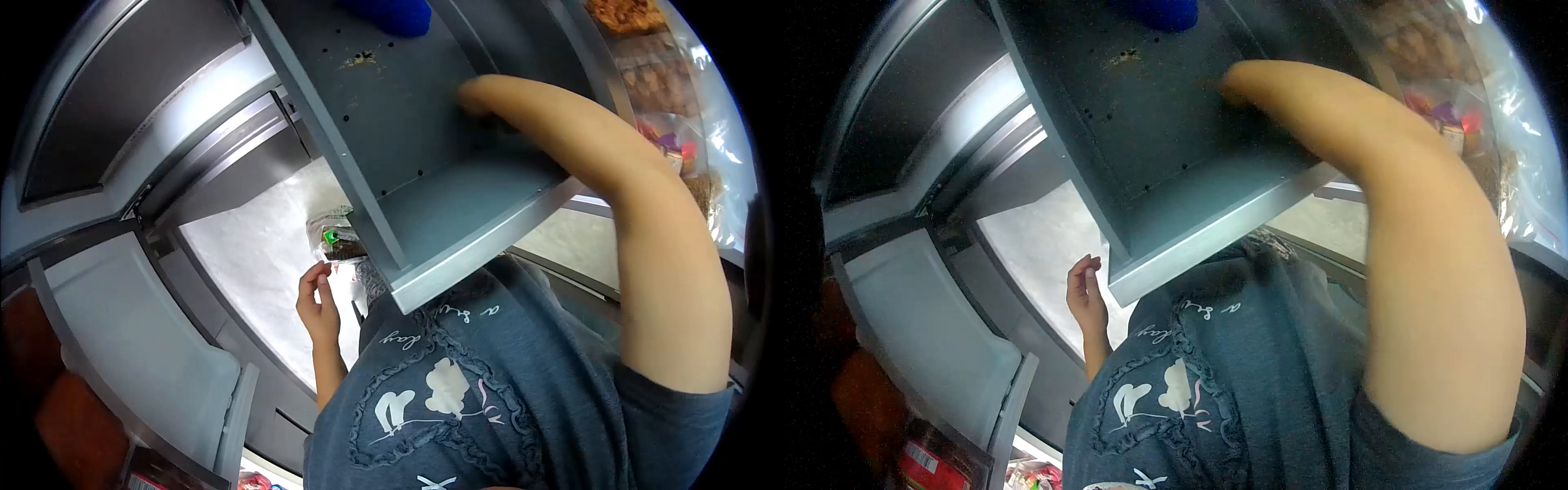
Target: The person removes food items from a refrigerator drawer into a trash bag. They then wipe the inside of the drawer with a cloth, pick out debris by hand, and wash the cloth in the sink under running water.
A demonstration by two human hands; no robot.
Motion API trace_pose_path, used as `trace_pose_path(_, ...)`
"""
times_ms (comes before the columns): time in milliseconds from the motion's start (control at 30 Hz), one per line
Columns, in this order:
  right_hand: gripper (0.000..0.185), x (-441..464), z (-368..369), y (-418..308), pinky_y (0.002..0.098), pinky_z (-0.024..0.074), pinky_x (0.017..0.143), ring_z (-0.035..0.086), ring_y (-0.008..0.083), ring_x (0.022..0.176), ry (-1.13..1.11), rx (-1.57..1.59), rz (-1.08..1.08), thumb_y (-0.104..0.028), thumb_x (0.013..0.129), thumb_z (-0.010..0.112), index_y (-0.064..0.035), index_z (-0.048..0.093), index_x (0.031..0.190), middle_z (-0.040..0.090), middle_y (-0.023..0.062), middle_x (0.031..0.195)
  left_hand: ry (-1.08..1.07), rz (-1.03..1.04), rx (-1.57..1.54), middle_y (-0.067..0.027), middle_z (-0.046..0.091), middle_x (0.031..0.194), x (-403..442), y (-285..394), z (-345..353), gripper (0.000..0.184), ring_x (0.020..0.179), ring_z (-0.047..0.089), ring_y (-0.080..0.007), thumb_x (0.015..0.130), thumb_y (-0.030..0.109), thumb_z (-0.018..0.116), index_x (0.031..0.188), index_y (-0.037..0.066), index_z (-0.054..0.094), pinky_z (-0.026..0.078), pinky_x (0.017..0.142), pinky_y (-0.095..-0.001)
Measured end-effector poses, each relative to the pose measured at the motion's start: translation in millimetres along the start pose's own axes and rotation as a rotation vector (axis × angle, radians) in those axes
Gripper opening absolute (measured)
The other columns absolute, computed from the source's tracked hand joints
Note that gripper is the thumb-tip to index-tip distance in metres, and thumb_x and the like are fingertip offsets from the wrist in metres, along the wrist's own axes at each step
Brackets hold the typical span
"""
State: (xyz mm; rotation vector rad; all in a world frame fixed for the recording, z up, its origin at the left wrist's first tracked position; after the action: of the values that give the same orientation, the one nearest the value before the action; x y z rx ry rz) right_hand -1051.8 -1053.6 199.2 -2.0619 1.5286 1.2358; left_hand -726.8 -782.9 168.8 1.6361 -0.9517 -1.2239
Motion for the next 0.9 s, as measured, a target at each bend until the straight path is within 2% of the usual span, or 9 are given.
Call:
trace_pose_path(133, 0.029, -9, 33, 0, 0.0397, 0.0466, 0.075, 0.058, 0.0316, 0.086, -0.323, 0.073, 0.057, -0.019, 0.073, 0.058, -0.0029, 0.062, 0.097, 0.059, 0.0176, 0.100, 0.053, -0.038, -0.008, -0.0106, 0.059, 0.095, 1, -15, -18, 0.020, 0.090, 0.056, -0.0157, 0.089, 0.007, 0.044, 0.104, -0.001, 0.054, 0.043, 0.082, -0.0275)
trace_pose_path(200, 0.027, -22, 24, -22, 0.0377, 0.0468, 0.075, 0.058, 0.0315, 0.086, -0.315, -0.114, -0.148, -0.020, 0.074, 0.055, -0.0009, 0.064, 0.092, 0.061, 0.0187, 0.094, 0.063, -0.049, -0.005, -0.0101, 0.059, 0.095, -1, -14, -19, 0.020, 0.090, 0.055, -0.0156, 0.089, 0.008, 0.044, 0.105, -0.001, 0.053, 0.043, 0.082, -0.0277)
trace_pose_path(300, 0.029, -46, -3, -64, 0.0359, 0.0468, 0.076, 0.059, 0.0313, 0.086, -0.344, -0.221, -0.143, -0.023, 0.072, 0.058, 0.0015, 0.064, 0.087, 0.061, 0.0196, 0.091, 0.065, -0.041, -0.007, -0.0101, 0.059, 0.095, 0, -16, -21, 0.020, 0.090, 0.055, -0.0154, 0.089, 0.007, 0.044, 0.105, 0.000, 0.053, 0.043, 0.082, -0.0277)
trace_pose_path(400, 0.027, -51, -3, -85, 0.0359, 0.0468, 0.077, 0.059, 0.0311, 0.087, -0.147, 0.217, -0.007, -0.019, 0.071, 0.058, 0.0034, 0.064, 0.085, 0.061, 0.0209, 0.091, 0.079, -0.029, 0.027, -0.0101, 0.059, 0.096, -2, -18, -25, 0.020, 0.090, 0.055, -0.0154, 0.089, 0.006, 0.044, 0.105, 0.000, 0.053, 0.043, 0.082, -0.0276)
trace_pose_path(467, 0.026, -59, -11, -114, 0.0365, 0.0469, 0.077, 0.059, 0.0318, 0.089, -0.212, 0.093, -0.079, -0.016, 0.070, 0.059, 0.0038, 0.063, 0.086, 0.060, 0.0222, 0.091, 0.076, -0.030, 0.057, -0.0101, 0.059, 0.096, -7, -18, -26, 0.020, 0.090, 0.056, -0.0155, 0.089, 0.006, 0.044, 0.104, 0.000, 0.054, 0.043, 0.082, -0.0276)
trace_pose_path(533, 0.025, -69, -17, -127, 0.0362, 0.0470, 0.077, 0.059, 0.0323, 0.089, -0.109, 0.395, -0.121, -0.014, 0.069, 0.060, 0.0043, 0.063, 0.086, 0.060, 0.0220, 0.092, 0.082, -0.030, 0.086, -0.0100, 0.060, 0.095, -11, -16, -28, 0.019, 0.089, 0.056, -0.0154, 0.089, 0.006, 0.044, 0.104, 0.000, 0.054, 0.043, 0.082, -0.0277)
trace_pose_path(733, 0.024, -84, -21, -159, 0.0364, 0.0467, 0.078, 0.059, 0.0326, 0.088, -0.034, 0.522, -0.255, -0.013, 0.069, 0.061, 0.0023, 0.064, 0.088, 0.061, 0.0223, 0.090, 0.140, -0.039, 0.117, -0.0093, 0.060, 0.094, -19, -20, -33, 0.019, 0.088, 0.056, -0.0150, 0.089, 0.006, 0.044, 0.104, 0.000, 0.055, 0.044, 0.082, -0.0275)
trace_pose_path(900, 0.019, -76, -11, -168, 0.0385, 0.0468, 0.077, 0.059, 0.0337, 0.087, 0.067, 0.661, -0.348, -0.010, 0.072, 0.057, 0.0010, 0.064, 0.086, 0.060, 0.0227, 0.090, 0.190, -0.025, 0.131, -0.0084, 0.060, 0.093, -19, -21, -31, 0.018, 0.088, 0.056, -0.0145, 0.089, 0.006, 0.046, 0.102, 0.001, 0.056, 0.044, 0.081, -0.0273)
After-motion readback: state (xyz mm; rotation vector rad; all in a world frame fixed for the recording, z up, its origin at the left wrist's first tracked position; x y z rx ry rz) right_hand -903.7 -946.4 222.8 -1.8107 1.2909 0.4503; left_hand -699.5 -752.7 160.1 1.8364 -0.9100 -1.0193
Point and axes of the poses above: each hand's wrist, its own x-axis towards the middle knuckle, its own z-axis out of the palm, y = z × x, the point moved 3 cm from there along x, towards the middle knuckle
